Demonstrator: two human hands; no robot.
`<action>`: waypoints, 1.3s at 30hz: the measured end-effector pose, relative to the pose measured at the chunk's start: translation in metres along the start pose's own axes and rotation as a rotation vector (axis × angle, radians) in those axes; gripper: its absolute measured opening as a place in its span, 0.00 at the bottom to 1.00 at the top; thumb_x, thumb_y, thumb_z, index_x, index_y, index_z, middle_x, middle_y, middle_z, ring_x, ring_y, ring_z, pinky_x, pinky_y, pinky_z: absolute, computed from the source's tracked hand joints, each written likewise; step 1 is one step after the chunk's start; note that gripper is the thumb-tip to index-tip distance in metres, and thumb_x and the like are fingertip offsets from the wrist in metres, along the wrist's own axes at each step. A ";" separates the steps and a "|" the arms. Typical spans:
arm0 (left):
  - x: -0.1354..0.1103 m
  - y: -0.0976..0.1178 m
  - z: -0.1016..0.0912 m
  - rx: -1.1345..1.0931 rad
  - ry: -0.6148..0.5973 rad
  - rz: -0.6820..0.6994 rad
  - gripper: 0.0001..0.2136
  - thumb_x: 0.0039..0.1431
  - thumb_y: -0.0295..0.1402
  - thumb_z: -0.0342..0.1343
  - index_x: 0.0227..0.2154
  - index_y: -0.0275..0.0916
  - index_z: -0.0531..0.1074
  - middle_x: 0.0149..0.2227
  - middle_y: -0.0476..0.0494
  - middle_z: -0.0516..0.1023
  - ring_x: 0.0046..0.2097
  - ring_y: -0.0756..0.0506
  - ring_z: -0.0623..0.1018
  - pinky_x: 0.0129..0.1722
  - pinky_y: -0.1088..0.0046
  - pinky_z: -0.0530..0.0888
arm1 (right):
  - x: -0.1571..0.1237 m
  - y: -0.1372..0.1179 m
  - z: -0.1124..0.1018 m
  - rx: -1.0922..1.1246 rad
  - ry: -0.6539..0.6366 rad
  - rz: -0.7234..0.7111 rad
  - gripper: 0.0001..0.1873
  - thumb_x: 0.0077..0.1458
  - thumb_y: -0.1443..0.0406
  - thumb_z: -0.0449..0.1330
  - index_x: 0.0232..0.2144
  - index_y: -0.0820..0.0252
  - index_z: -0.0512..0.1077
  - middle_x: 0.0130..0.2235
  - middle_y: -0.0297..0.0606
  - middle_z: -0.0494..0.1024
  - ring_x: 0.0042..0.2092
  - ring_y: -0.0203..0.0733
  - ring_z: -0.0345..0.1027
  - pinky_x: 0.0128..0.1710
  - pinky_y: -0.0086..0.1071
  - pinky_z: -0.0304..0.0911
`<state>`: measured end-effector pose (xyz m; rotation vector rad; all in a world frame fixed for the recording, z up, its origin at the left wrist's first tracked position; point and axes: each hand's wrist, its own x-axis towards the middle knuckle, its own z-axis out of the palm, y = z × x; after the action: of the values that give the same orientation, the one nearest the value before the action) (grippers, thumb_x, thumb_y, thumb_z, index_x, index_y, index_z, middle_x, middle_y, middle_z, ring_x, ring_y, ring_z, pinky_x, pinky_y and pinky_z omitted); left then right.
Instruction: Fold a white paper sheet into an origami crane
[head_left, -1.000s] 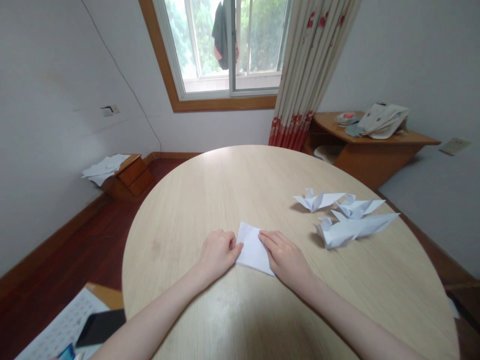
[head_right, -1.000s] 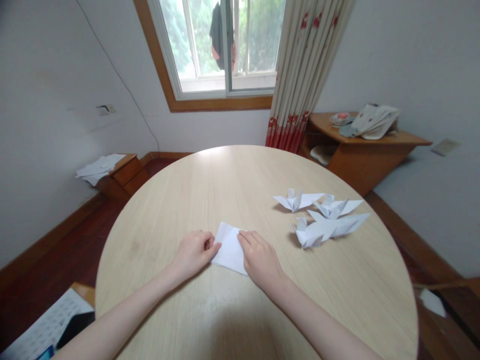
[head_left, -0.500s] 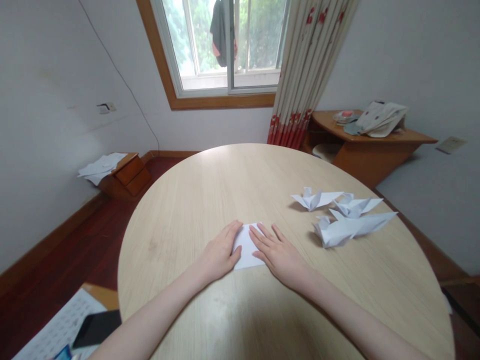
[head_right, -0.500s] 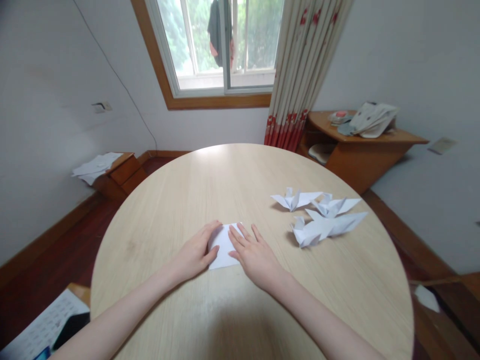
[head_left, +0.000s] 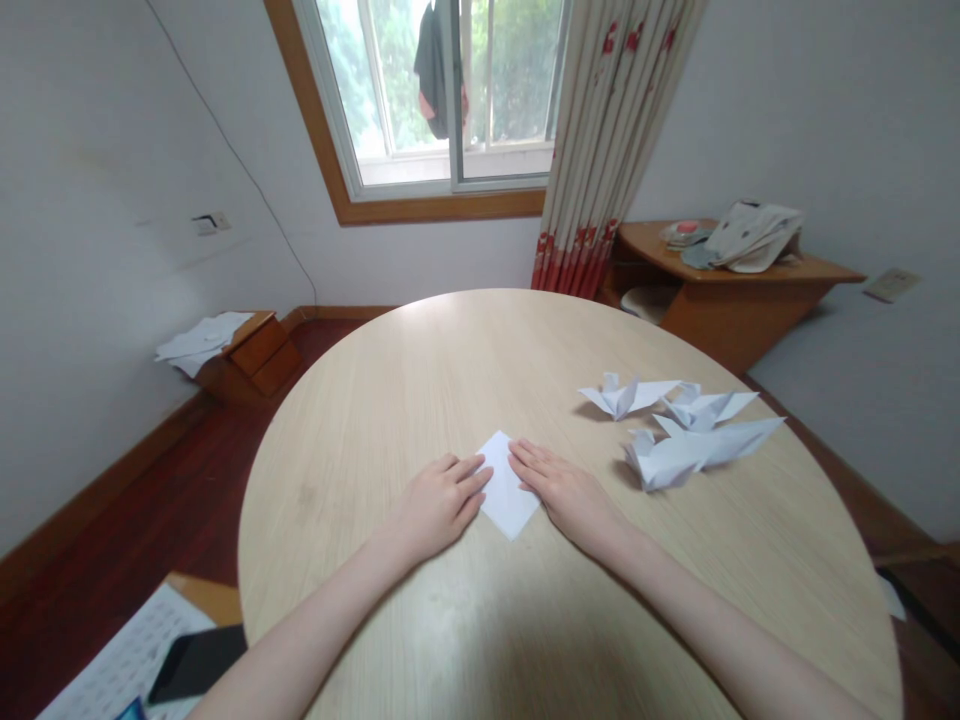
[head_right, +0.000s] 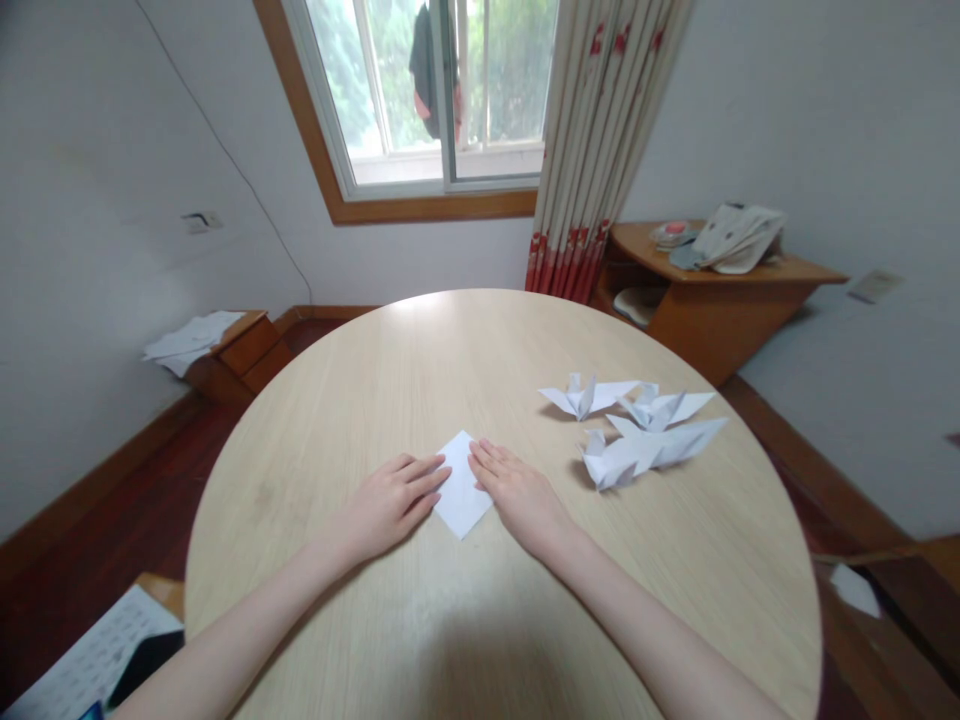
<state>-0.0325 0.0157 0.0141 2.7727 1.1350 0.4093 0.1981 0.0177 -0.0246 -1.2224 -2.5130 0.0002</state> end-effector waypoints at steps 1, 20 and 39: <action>0.000 0.000 0.000 0.008 -0.003 0.015 0.15 0.66 0.31 0.46 0.53 0.37 0.69 0.55 0.38 0.72 0.49 0.40 0.74 0.49 0.58 0.72 | -0.001 0.000 0.001 0.052 0.001 0.000 0.24 0.62 0.74 0.46 0.58 0.59 0.65 0.60 0.44 0.65 0.62 0.43 0.58 0.59 0.45 0.60; -0.002 -0.006 0.008 -0.056 0.018 0.102 0.25 0.62 0.49 0.48 0.51 0.34 0.71 0.53 0.34 0.74 0.53 0.40 0.76 0.51 0.64 0.74 | 0.003 -0.019 -0.044 0.324 -0.359 0.113 0.55 0.35 0.47 0.70 0.62 0.65 0.58 0.64 0.52 0.52 0.65 0.54 0.47 0.65 0.45 0.46; -0.004 0.001 0.004 -0.083 0.067 0.156 0.14 0.59 0.28 0.47 0.46 0.36 0.72 0.44 0.39 0.80 0.44 0.42 0.79 0.43 0.65 0.76 | -0.004 -0.018 -0.040 0.376 -0.150 0.057 0.30 0.51 0.77 0.48 0.55 0.58 0.69 0.55 0.39 0.72 0.57 0.43 0.66 0.57 0.41 0.62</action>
<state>-0.0334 0.0116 0.0101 2.8032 0.8955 0.5567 0.1989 -0.0031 0.0143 -1.1690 -2.4483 0.5711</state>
